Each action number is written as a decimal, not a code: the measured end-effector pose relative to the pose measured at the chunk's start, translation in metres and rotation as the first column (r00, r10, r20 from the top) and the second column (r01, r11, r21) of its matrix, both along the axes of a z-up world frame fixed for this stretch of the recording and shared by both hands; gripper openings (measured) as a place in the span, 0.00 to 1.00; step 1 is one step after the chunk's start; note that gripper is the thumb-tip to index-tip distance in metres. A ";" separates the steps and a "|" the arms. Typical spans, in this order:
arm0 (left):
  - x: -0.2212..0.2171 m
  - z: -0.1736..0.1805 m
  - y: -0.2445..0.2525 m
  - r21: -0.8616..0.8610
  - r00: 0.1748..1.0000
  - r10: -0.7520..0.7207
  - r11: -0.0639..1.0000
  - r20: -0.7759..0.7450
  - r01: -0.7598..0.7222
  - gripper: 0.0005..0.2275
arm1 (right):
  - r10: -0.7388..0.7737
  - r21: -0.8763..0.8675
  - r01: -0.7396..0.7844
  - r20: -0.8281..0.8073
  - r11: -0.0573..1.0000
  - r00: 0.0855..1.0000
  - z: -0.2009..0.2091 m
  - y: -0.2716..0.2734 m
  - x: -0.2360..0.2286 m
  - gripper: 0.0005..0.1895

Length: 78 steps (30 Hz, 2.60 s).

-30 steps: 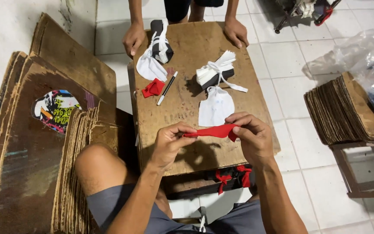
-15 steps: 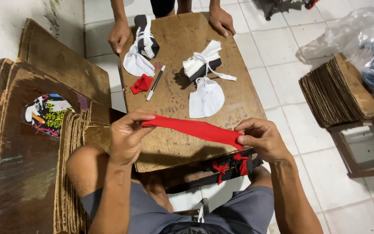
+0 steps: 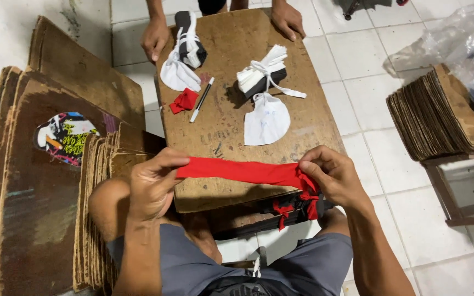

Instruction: The person sits at a low table and assembles face masks by hand. They handle white and black fabric pieces, tie the drawstrings, and use a marker to write on a red fabric strip. The person also stacks and organizes the finished masks.

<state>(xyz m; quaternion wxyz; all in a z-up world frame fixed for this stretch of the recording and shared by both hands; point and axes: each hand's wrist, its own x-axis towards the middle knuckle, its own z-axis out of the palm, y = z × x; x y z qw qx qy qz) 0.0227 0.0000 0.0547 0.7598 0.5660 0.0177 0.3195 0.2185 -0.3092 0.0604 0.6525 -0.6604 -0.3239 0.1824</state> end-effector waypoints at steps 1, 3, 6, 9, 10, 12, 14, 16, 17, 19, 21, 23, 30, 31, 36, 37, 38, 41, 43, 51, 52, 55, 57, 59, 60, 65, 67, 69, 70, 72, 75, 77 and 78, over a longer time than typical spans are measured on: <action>0.001 0.006 -0.004 0.001 1.000 -0.017 1.000 -0.014 0.017 0.10 | -0.008 -0.043 0.011 0.065 0.999 0.998 -0.003 -0.002 0.001 0.07; 0.001 0.015 -0.010 -0.032 0.999 -0.045 0.999 -0.023 0.044 0.14 | -0.016 -0.017 0.019 0.123 1.000 0.992 -0.003 0.000 0.001 0.06; 0.002 0.010 -0.012 -0.047 0.997 -0.059 0.997 -0.052 0.057 0.14 | -0.084 0.037 0.078 0.187 0.996 0.979 -0.014 -0.009 0.011 0.04; 0.002 0.011 -0.012 -0.013 0.995 -0.011 1.000 -0.102 0.010 0.10 | -0.176 0.089 0.163 0.159 0.983 0.971 -0.024 -0.022 0.023 0.04; 0.002 0.013 -0.013 0.004 0.991 0.021 1.000 -0.135 -0.020 0.09 | -0.212 0.111 0.199 0.118 0.974 0.970 -0.027 -0.027 0.025 0.07; -0.005 0.018 -0.013 0.011 0.985 0.037 0.999 -0.170 -0.036 0.11 | -0.171 0.159 0.162 0.049 0.974 0.984 -0.018 -0.023 0.021 0.08; -0.011 0.022 -0.013 0.022 0.978 0.059 0.998 -0.200 -0.056 0.13 | -0.121 0.214 0.121 -0.015 0.969 0.993 -0.008 -0.018 0.019 0.10; -0.017 0.025 -0.011 0.063 0.970 0.054 0.997 -0.238 -0.040 0.14 | 0.046 0.385 -0.003 -0.104 0.923 0.993 -0.001 -0.013 0.016 0.07; -0.018 0.025 -0.011 0.064 0.970 0.055 0.997 -0.237 -0.040 0.14 | 0.047 0.386 -0.003 -0.103 0.922 0.994 0.000 -0.011 0.016 0.07; -0.019 0.025 -0.010 0.070 0.968 0.067 0.996 -0.241 -0.051 0.14 | 0.136 0.484 -0.034 -0.177 0.875 0.975 0.002 -0.008 0.015 0.07; -0.016 0.022 -0.011 0.012 0.982 0.043 0.999 -0.185 -0.042 0.13 | 0.162 0.508 -0.039 -0.201 0.861 0.966 -0.002 -0.011 0.021 0.07; -0.015 0.017 -0.012 -0.044 0.992 0.030 0.998 -0.125 -0.036 0.13 | 0.196 0.532 -0.051 -0.221 0.845 0.955 -0.004 -0.012 0.023 0.08; -0.007 0.053 -0.033 -0.092 0.962 -0.136 0.989 -0.235 0.117 0.18 | 0.241 0.598 -0.047 -0.249 0.800 0.938 -0.005 -0.037 0.033 0.11; -0.007 0.061 -0.036 -0.031 0.926 -0.194 0.980 -0.323 0.194 0.19 | 0.254 0.620 -0.045 -0.253 0.783 0.934 0.001 -0.041 0.032 0.12; 0.002 0.037 -0.032 0.216 0.868 -0.200 0.921 -0.454 0.325 0.03 | 0.270 0.580 -0.123 -0.173 0.805 0.947 0.030 -0.049 0.022 0.09; 0.002 0.038 -0.034 0.188 0.887 -0.244 0.923 -0.392 0.337 0.03 | 0.274 0.588 -0.126 -0.171 0.799 0.946 0.029 -0.049 0.023 0.10; 0.003 0.039 -0.036 0.189 0.888 -0.241 0.923 -0.392 0.334 0.03 | 0.277 0.589 -0.128 -0.170 0.798 0.946 0.025 -0.052 0.024 0.10; 0.006 0.041 -0.041 0.056 0.923 -0.210 0.969 -0.321 0.240 0.04 | 0.209 0.546 -0.085 -0.168 0.833 0.963 0.017 -0.055 0.022 0.13; 0.010 0.039 -0.044 -0.039 0.952 -0.188 0.982 -0.241 0.184 0.02 | -0.027 -0.002 0.027 -0.118 1.000 0.993 0.015 -0.057 0.014 0.20; 0.041 0.089 -0.078 0.078 0.935 -0.313 0.941 -0.169 0.329 0.06 | 0.120 0.040 -0.135 0.253 0.990 0.960 0.078 0.040 -0.053 0.21; 0.043 0.095 -0.081 0.101 0.930 -0.330 0.932 -0.164 0.348 0.06 | 0.152 0.099 -0.169 0.155 0.981 0.976 0.079 0.049 -0.056 0.23; 0.051 0.079 -0.078 0.020 0.967 -0.242 0.969 -0.083 0.245 0.14 | 0.124 0.213 -0.131 0.046 0.968 0.991 0.085 0.062 -0.069 0.07; 0.055 0.057 -0.086 -0.073 0.943 -0.331 0.941 0.013 0.331 0.19 | 0.078 0.293 -0.049 -0.087 0.955 0.993 0.078 0.066 -0.064 0.07; 0.051 0.047 -0.098 -0.152 0.903 -0.413 0.891 0.119 0.428 0.24 | 0.032 0.361 0.050 -0.218 0.931 0.975 0.067 0.064 -0.053 0.07; 0.045 0.047 -0.105 -0.190 0.842 -0.536 0.823 0.055 0.536 0.22 | -0.002 0.384 0.114 -0.281 0.916 0.960 0.060 0.061 -0.044 0.07; 0.014 0.034 -0.109 -0.427 0.629 -0.774 0.596 -0.080 0.680 0.08 | -0.151 0.382 0.299 -0.372 0.874 0.916 0.063 0.034 -0.007 0.16; 0.011 0.032 -0.084 -0.284 0.610 -0.762 0.647 -0.217 0.708 0.07 | -0.071 0.462 0.217 -0.312 0.860 0.947 0.059 0.018 0.013 0.29; 0.002 0.034 -0.047 -0.243 0.587 -0.704 0.699 -0.400 0.672 0.09 | -0.124 0.442 0.225 -0.245 0.868 0.961 0.058 0.004 0.020 0.32; -0.003 0.035 -0.028 -0.191 0.548 -0.614 0.746 -0.567 0.638 0.11 | -0.171 0.420 0.232 -0.178 0.877 0.969 0.056 -0.003 0.025 0.35; -0.004 0.038 -0.005 -0.121 0.563 -0.524 0.792 -0.639 0.599 0.12 | -0.200 0.364 0.257 -0.186 0.895 0.962 0.029 -0.017 0.038 0.35; 0.002 0.016 0.021 -0.008 0.562 -0.375 0.836 -0.737 0.548 0.13 | -0.257 0.207 0.296 -0.196 0.933 0.946 -0.032 -0.025 0.054 0.34; 0.016 -0.016 0.032 0.047 0.559 -0.317 0.839 -0.766 0.542 0.13 | -0.287 0.120 0.312 -0.187 0.943 0.940 -0.067 -0.022 0.059 0.34; 0.025 -0.036 0.036 0.111 0.544 -0.232 0.844 -0.807 0.525 0.14 | -0.323 0.037 0.333 -0.164 0.942 0.932 -0.080 -0.018 0.059 0.33</action>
